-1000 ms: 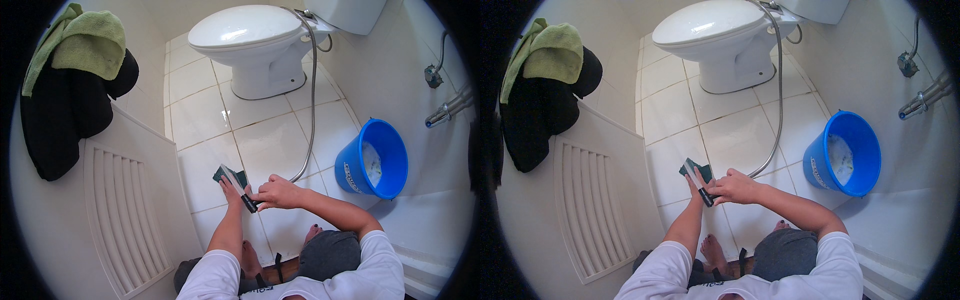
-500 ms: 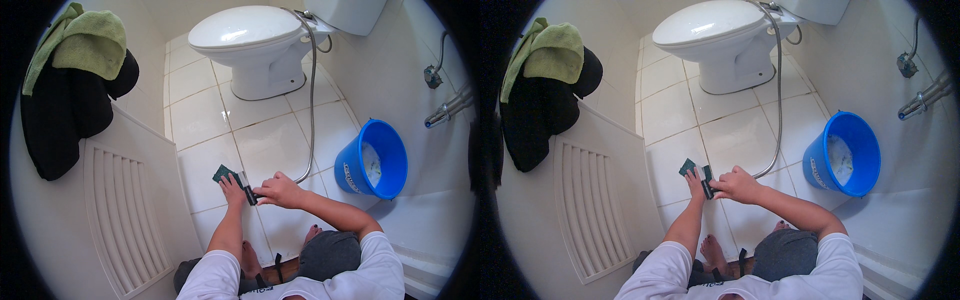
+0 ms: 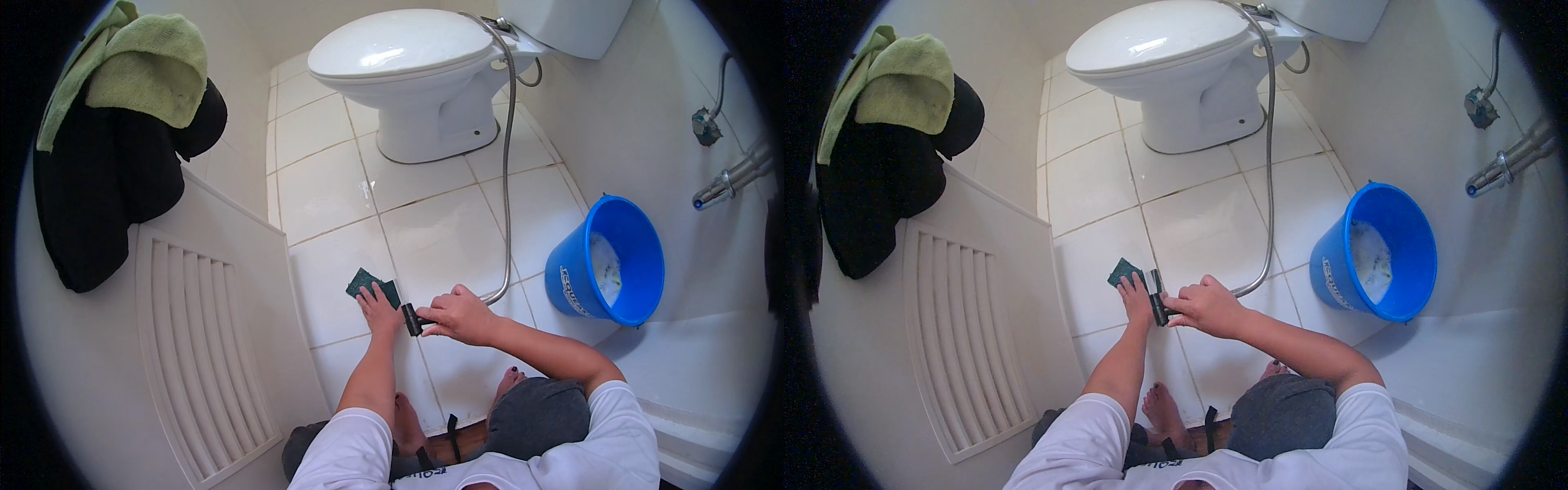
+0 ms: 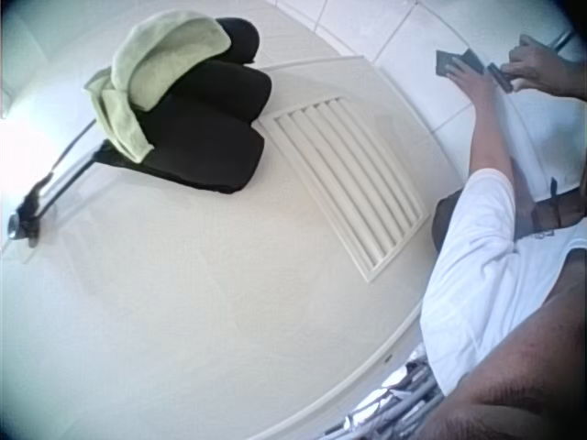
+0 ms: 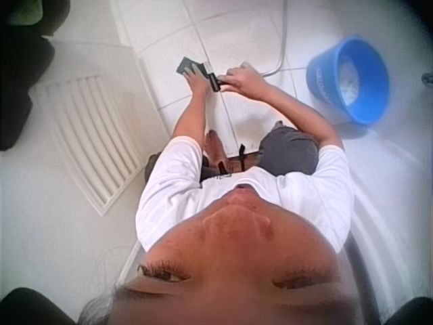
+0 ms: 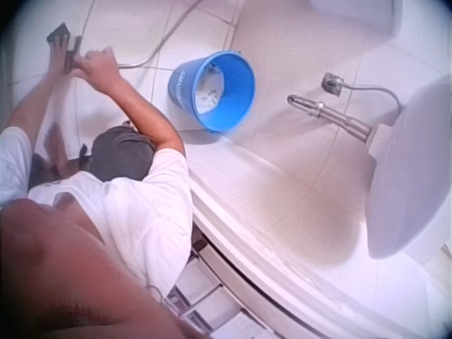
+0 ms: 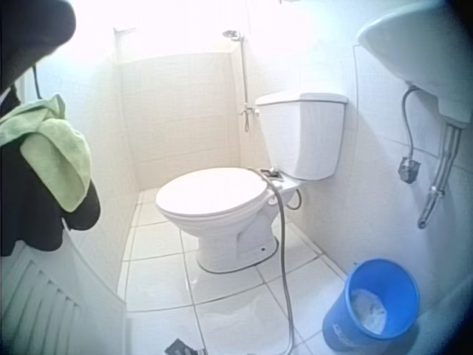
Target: The person scrubs the bathroom floor tiles around the base of the toilet and along the wall using a green sponge and a yellow scraper, occasionally rinsing the sponge in a blue bucket of water.
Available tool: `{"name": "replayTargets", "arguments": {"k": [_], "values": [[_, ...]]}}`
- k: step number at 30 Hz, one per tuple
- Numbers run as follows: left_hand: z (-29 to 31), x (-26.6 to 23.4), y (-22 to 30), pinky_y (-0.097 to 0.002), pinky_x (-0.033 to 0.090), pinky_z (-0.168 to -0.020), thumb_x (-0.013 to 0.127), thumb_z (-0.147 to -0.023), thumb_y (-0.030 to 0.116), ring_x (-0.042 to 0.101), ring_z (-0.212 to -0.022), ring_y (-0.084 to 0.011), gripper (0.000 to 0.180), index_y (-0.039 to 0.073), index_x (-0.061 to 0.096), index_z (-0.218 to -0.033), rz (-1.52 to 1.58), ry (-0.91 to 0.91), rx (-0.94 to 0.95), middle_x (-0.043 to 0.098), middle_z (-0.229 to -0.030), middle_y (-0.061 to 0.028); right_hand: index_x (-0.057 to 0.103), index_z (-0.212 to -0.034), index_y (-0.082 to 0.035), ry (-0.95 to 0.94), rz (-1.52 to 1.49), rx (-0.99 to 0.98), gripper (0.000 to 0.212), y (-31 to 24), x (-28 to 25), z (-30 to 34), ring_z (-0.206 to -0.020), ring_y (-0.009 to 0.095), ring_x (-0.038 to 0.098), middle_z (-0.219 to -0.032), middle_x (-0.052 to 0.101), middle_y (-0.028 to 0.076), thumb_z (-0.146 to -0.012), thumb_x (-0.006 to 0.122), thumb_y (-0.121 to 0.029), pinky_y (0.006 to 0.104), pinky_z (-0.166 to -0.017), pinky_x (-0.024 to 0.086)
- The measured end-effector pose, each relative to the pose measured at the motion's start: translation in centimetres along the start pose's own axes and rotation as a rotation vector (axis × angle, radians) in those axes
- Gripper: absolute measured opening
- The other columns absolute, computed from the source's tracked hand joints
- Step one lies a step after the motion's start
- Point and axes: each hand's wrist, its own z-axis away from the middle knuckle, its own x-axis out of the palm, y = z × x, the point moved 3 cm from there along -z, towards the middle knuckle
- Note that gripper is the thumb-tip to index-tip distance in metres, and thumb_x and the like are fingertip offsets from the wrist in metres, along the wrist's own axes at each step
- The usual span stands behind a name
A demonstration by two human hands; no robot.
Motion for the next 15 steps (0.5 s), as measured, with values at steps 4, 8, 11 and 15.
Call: {"name": "replayTargets", "arguments": {"k": [4, 8, 11, 15], "values": [[-0.6, 0.2, -1.0, -0.0455, 0.012, -0.114, 0.069, -0.074, 0.04, 0.005, -0.138, -0.0438, 0.097, 0.006, 0.013, -0.146, -0.034, 0.026, -0.001, 0.007, -0.15, -0.0256, 0.057, -0.112, -0.017, -0.135, -0.063, 0.028, 0.041, -0.4, 1.3, 0.2, -0.075, 0.022, 0.059, -0.079, 0.058, 0.005, -0.086, 0.053, -0.048, 0.0358, -0.067, 0.04], [0.3, -0.3, 1.1, -0.0453, 0.012, -0.114, 0.069, -0.073, 0.044, 0.005, -0.139, -0.0434, 0.1, 0.006, 0.013, -0.146, 0.083, -0.038, -0.001, 0.007, -0.15, -0.026, 0.059, -0.112, -0.016, -0.254, -0.195, 0.307, 0.043, 1.5, 2.1, 2.6, -0.082, 0.029, 0.061, -0.085, 0.061, 0.01, -0.087, 0.05, -0.05, 0.0412, -0.072, 0.046], [-0.1, -0.6, 0.2, -0.0452, 0.012, -0.114, 0.069, -0.072, 0.047, 0.005, -0.138, -0.0438, 0.102, 0.005, 0.014, -0.146, 0.05, -0.01, 0.0, 0.006, -0.15, -0.0266, 0.06, -0.111, -0.014, -0.219, -0.188, 0.499, 0.044, 3.3, 2.2, 3.6, -0.085, 0.033, 0.06, -0.089, 0.061, 0.013, -0.087, 0.05, -0.05, 0.0439, -0.074, 0.048], [-0.3, -0.6, 0.0, -0.046, 0.015, -0.113, 0.07, -0.071, 0.048, 0.006, -0.138, -0.0451, 0.102, 0.004, 0.015, -0.145, 0.043, -0.028, -0.011, 0.007, -0.149, -0.0272, 0.061, -0.112, -0.014, 0.002, -0.111, 0.693, 0.042, 7.4, 0.6, 5.7, -0.088, 0.032, 0.059, -0.091, 0.061, 0.012, -0.088, 0.051, -0.047, 0.0441, -0.077, 0.046]]}}
